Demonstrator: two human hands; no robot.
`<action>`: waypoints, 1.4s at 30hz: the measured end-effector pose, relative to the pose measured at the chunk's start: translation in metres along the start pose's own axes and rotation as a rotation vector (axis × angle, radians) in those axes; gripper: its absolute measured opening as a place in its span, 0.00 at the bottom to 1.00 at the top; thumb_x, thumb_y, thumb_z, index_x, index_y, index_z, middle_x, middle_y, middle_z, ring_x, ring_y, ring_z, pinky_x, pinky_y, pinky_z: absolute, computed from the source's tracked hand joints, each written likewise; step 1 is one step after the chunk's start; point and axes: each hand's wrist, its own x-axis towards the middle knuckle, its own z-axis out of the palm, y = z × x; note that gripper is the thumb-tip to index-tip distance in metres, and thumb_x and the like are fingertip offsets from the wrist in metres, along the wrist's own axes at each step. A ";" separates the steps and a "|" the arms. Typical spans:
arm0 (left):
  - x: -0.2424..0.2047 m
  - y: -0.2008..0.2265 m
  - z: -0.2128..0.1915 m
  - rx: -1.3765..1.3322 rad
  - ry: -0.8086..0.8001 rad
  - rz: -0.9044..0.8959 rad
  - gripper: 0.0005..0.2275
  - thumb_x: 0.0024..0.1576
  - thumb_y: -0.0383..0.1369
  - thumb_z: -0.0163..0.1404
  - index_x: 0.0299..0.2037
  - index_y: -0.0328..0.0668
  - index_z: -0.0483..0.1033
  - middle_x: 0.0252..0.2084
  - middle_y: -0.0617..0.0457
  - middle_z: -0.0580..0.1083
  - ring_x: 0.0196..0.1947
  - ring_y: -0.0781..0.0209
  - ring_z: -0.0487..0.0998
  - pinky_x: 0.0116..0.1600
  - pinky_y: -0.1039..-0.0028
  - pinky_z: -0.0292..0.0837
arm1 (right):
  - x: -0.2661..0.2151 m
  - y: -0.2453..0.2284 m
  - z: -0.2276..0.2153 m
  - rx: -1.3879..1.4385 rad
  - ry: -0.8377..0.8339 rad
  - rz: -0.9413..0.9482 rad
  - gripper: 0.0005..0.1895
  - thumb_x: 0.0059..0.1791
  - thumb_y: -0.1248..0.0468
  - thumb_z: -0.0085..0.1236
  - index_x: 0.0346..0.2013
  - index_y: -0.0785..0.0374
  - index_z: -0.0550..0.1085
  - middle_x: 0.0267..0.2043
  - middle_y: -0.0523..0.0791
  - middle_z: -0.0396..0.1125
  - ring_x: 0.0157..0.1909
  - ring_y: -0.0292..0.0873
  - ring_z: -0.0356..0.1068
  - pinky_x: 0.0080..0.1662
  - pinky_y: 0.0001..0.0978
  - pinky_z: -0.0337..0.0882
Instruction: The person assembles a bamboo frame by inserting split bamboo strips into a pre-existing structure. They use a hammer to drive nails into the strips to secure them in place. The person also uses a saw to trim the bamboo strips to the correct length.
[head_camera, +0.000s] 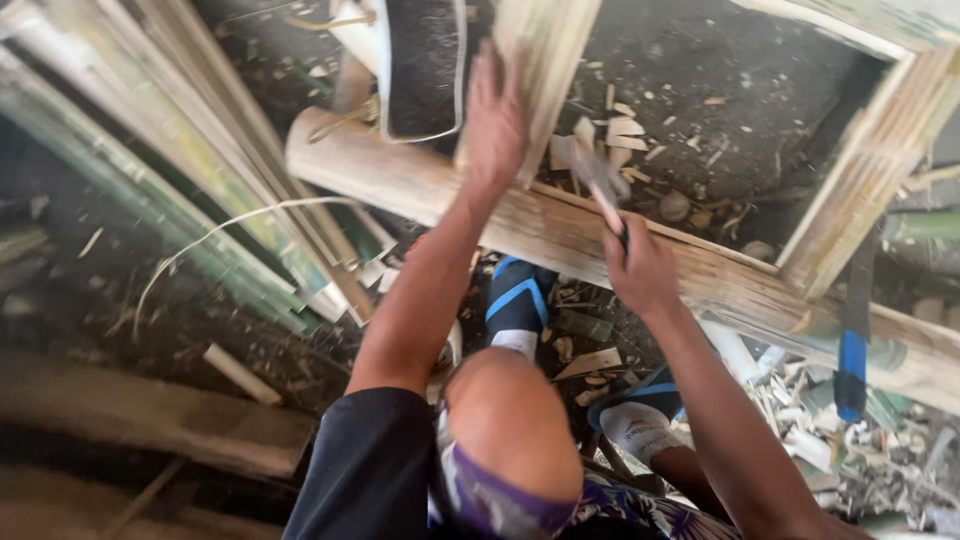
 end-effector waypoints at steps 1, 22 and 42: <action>-0.016 0.000 -0.015 -0.211 -0.085 -0.041 0.26 0.60 0.27 0.52 0.69 0.44 0.61 0.71 0.33 0.61 0.66 0.34 0.71 0.70 0.59 0.70 | -0.020 0.010 -0.001 -0.072 -0.028 -0.023 0.13 0.56 0.56 0.52 0.48 0.63 0.68 0.31 0.55 0.71 0.29 0.60 0.72 0.33 0.53 0.70; -0.200 -0.207 -0.212 0.135 -0.042 -0.893 0.33 0.49 0.36 0.64 0.61 0.30 0.63 0.46 0.32 0.70 0.45 0.37 0.74 0.50 0.54 0.72 | -0.168 0.095 0.000 -0.594 -0.276 -0.139 0.22 0.45 0.52 0.61 0.53 0.52 0.73 0.45 0.45 0.72 0.52 0.49 0.72 0.53 0.42 0.72; -0.097 -0.044 -0.311 -1.282 0.244 -0.622 0.24 0.54 0.17 0.40 0.61 0.38 0.48 0.52 0.40 0.69 0.42 0.50 0.80 0.44 0.61 0.83 | -0.038 -0.130 -0.066 0.223 0.083 -0.377 0.16 0.55 0.60 0.58 0.57 0.60 0.73 0.44 0.52 0.75 0.45 0.49 0.77 0.45 0.42 0.76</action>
